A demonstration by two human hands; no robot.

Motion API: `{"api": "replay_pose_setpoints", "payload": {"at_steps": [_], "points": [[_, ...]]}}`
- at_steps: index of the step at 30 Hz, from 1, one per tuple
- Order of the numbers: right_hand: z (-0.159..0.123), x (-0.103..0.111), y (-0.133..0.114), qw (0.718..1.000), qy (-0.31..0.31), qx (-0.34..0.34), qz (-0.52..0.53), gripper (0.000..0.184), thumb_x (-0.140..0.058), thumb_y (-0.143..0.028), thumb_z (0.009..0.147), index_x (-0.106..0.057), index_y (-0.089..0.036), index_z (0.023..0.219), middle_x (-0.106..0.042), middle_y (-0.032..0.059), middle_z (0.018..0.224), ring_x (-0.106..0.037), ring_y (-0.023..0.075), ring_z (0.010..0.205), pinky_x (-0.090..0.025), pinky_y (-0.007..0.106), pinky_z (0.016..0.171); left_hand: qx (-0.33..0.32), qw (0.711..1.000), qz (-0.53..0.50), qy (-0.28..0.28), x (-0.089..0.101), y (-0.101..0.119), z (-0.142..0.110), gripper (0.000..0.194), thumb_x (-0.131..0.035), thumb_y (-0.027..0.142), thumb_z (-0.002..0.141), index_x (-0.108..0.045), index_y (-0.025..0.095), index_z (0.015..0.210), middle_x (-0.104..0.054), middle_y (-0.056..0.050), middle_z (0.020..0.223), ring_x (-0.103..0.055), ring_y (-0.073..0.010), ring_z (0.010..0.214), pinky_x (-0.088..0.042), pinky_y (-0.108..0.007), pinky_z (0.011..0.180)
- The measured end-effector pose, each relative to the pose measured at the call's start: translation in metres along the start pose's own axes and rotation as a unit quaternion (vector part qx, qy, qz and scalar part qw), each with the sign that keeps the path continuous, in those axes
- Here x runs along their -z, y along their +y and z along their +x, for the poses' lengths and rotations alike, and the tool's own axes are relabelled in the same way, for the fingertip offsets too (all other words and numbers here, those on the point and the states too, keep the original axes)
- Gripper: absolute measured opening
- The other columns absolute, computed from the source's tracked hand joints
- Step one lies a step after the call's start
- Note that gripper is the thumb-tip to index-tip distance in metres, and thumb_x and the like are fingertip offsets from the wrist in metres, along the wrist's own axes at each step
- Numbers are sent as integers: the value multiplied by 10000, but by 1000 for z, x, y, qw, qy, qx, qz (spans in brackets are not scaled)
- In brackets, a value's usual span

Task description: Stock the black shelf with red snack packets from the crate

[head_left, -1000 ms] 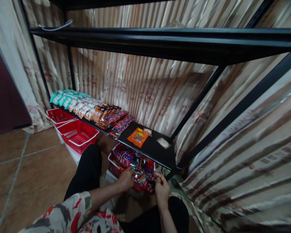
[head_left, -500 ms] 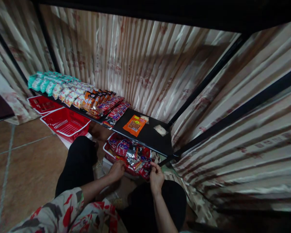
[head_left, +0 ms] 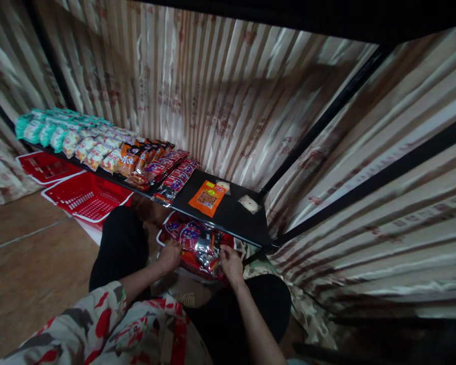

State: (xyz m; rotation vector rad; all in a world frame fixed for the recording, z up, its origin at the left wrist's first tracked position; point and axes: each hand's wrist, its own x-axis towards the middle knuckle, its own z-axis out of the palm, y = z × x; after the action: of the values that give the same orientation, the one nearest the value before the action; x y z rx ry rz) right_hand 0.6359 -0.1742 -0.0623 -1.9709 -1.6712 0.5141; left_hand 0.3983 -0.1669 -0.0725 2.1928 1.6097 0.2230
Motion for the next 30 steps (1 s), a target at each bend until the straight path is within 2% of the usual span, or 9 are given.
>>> {"api": "replay_pose_setpoints", "payload": {"at_steps": [4, 10, 15, 19, 25, 30], "points": [[2, -16, -9, 991, -72, 77, -83, 404, -485, -322, 780, -595, -177, 1140, -606, 92, 1170, -505, 220, 1133, -343, 341, 976, -24, 999, 38, -22, -3, -14, 4, 268, -421, 109, 811, -625, 95, 984, -607, -157, 1059, -479, -255, 1061, -350, -354, 929], [-2, -35, -9, 976, -153, 42, -150, 570, -571, -371, 740, -485, -185, 1272, -455, 105, 1350, -385, 243, 1257, -296, 368, 1014, -42, 996, 62, -51, -11, -31, 7, 270, -398, 97, 838, -627, 147, 972, -619, -122, 1044, -489, -229, 1057, -354, -331, 922], [0, -39, -11, 980, -147, 38, -130, 537, -557, -298, 744, -490, -168, 1262, -452, 107, 1347, -412, 222, 1234, -300, 332, 1017, -45, 994, 72, -76, -16, -34, 10, 280, -374, 92, 850, -633, 123, 951, -629, -149, 1019, -524, -242, 1016, -360, -362, 907], [0, -43, -11, 985, -128, 43, -111, 507, -546, -261, 746, -502, -171, 1243, -492, 110, 1306, -443, 228, 1204, -325, 346, 999, -33, 993, 79, -84, -16, -30, 11, 282, -377, 86, 844, -641, 114, 939, -642, -156, 999, -547, -249, 999, -376, -367, 888], [-1, -53, -10, 986, -108, 79, -103, 471, -503, -172, 750, -513, -158, 1220, -527, 107, 1265, -478, 205, 1167, -338, 323, 994, 7, 992, 91, -87, -4, -26, 7, 315, -362, 69, 842, -655, 89, 957, -660, -167, 989, -584, -262, 983, -417, -356, 831], [-6, -61, -33, 984, -114, 58, -126, 439, -478, -200, 774, -526, -176, 1210, -555, 108, 1223, -498, 223, 1135, -366, 326, 952, 49, 988, 106, -100, 9, -38, 2, 306, -381, 68, 828, -680, 104, 879, -689, -161, 914, -631, -251, 906, -425, -358, 819]]}}
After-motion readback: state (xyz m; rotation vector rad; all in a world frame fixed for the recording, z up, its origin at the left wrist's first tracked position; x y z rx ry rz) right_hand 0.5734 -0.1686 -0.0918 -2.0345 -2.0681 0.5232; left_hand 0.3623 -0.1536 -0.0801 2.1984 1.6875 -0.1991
